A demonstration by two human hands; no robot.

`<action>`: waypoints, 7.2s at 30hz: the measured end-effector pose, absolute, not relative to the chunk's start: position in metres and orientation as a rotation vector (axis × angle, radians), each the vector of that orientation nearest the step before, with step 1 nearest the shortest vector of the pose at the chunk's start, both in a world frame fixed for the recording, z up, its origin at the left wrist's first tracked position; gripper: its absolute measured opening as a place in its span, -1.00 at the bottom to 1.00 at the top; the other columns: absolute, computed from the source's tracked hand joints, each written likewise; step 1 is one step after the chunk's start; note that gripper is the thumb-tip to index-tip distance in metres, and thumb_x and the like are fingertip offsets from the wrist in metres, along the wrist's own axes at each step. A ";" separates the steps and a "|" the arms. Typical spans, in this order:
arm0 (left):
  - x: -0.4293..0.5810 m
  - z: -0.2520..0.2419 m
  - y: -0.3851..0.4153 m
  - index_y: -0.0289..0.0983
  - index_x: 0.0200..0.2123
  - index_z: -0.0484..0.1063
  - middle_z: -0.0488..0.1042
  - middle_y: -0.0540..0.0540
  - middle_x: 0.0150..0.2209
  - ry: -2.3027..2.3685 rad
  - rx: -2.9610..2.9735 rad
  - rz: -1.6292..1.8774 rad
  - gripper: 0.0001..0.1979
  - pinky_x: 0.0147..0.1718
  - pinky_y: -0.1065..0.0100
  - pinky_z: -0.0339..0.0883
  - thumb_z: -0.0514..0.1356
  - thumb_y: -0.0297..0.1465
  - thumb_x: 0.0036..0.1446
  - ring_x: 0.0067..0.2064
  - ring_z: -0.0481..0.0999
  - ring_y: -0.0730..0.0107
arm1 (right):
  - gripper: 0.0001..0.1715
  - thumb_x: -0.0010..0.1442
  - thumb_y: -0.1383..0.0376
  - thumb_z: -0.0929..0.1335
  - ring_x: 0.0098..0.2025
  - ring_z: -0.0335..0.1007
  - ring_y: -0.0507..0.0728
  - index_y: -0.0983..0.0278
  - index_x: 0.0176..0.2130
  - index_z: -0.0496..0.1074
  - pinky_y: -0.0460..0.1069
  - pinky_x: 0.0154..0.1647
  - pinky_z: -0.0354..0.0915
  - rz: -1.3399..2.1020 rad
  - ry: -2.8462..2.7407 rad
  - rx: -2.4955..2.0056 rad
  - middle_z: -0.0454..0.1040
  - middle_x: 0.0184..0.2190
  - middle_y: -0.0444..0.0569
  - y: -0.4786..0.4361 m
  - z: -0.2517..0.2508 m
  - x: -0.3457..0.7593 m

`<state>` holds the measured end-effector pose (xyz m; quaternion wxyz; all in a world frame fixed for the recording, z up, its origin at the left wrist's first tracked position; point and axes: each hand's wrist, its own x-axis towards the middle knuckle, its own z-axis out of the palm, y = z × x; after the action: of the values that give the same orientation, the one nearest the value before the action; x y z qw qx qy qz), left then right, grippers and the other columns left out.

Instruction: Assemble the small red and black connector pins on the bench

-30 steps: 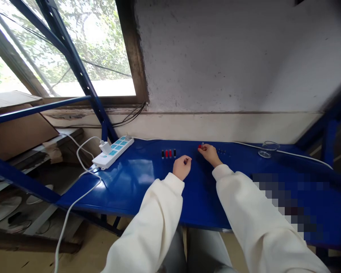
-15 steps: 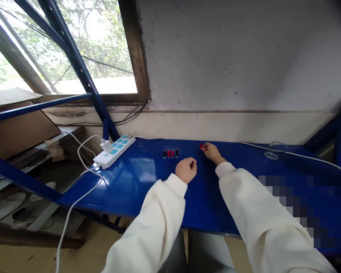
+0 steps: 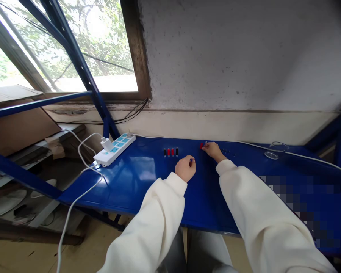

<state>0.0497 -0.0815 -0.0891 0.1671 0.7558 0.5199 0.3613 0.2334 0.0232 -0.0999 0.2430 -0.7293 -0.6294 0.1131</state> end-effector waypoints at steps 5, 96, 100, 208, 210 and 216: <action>0.048 -0.089 -0.080 -0.28 0.06 0.19 0.47 -0.12 -0.39 1.650 2.131 0.933 -0.57 -0.43 0.37 0.25 -0.03 -0.35 0.10 -0.37 0.46 0.28 | -0.88 -0.04 0.32 0.37 -0.34 0.41 0.08 0.35 -0.43 0.47 -0.11 -0.34 0.23 0.321 -1.709 -1.985 0.49 -0.44 0.02 0.023 -0.099 0.233; 0.040 -0.083 -0.064 -0.29 -0.59 0.20 0.24 0.09 -0.72 0.965 1.195 1.460 -0.61 -0.75 0.52 0.03 0.09 -0.08 -0.01 -0.76 0.16 0.65 | -0.63 0.14 -0.01 0.13 -0.62 0.14 -0.06 0.21 -0.25 0.20 -0.11 -0.55 0.18 0.743 -1.442 -1.123 0.30 -0.43 -0.17 -0.087 -0.082 0.160; 0.041 -0.081 -0.066 -0.31 -0.58 0.22 0.26 0.07 -0.71 0.956 1.234 1.389 -0.62 -0.75 0.53 0.03 0.09 -0.10 0.00 -0.74 0.20 0.64 | -0.48 0.16 -0.08 0.04 -0.57 0.19 -0.01 0.24 -0.46 0.23 -0.11 -0.49 0.16 0.601 -1.475 -1.281 0.28 -0.58 -0.15 -0.089 -0.081 0.162; 0.023 -0.082 -0.066 -0.30 0.23 -0.18 0.46 -0.26 -0.31 2.025 2.007 0.849 -0.30 -0.34 0.30 0.23 0.03 -0.35 0.05 -0.34 0.49 0.16 | -0.69 0.06 0.13 0.27 -0.35 0.42 0.18 0.31 -0.37 0.45 -0.05 -0.45 0.15 0.115 -1.643 -2.084 0.49 -0.44 0.11 -0.050 -0.067 0.211; 0.022 -0.083 -0.064 -0.31 0.22 -0.17 0.46 -0.27 -0.31 2.024 1.987 0.837 -0.30 -0.33 0.28 0.23 0.04 -0.35 0.05 -0.33 0.49 0.14 | -0.70 0.09 0.14 0.24 -0.37 0.41 0.16 0.28 -0.39 0.44 -0.06 -0.45 0.14 0.087 -1.652 -1.984 0.48 -0.47 0.08 -0.063 -0.062 0.200; 0.019 -0.087 -0.058 -0.26 0.11 0.10 0.41 -0.31 -0.17 2.016 1.989 0.923 -0.54 -0.31 0.27 0.23 -0.02 -0.36 0.11 -0.27 0.48 0.14 | -0.76 0.11 0.19 0.22 -0.41 0.37 0.10 0.23 -0.31 0.41 -0.07 -0.45 0.11 0.140 -1.774 -1.762 0.46 -0.45 -0.03 -0.088 -0.069 0.175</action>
<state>0.0187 -0.0583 -0.0874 0.0816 0.6655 0.6746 0.3088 0.1752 -0.0875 -0.0689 0.3132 -0.6683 -0.6726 0.0532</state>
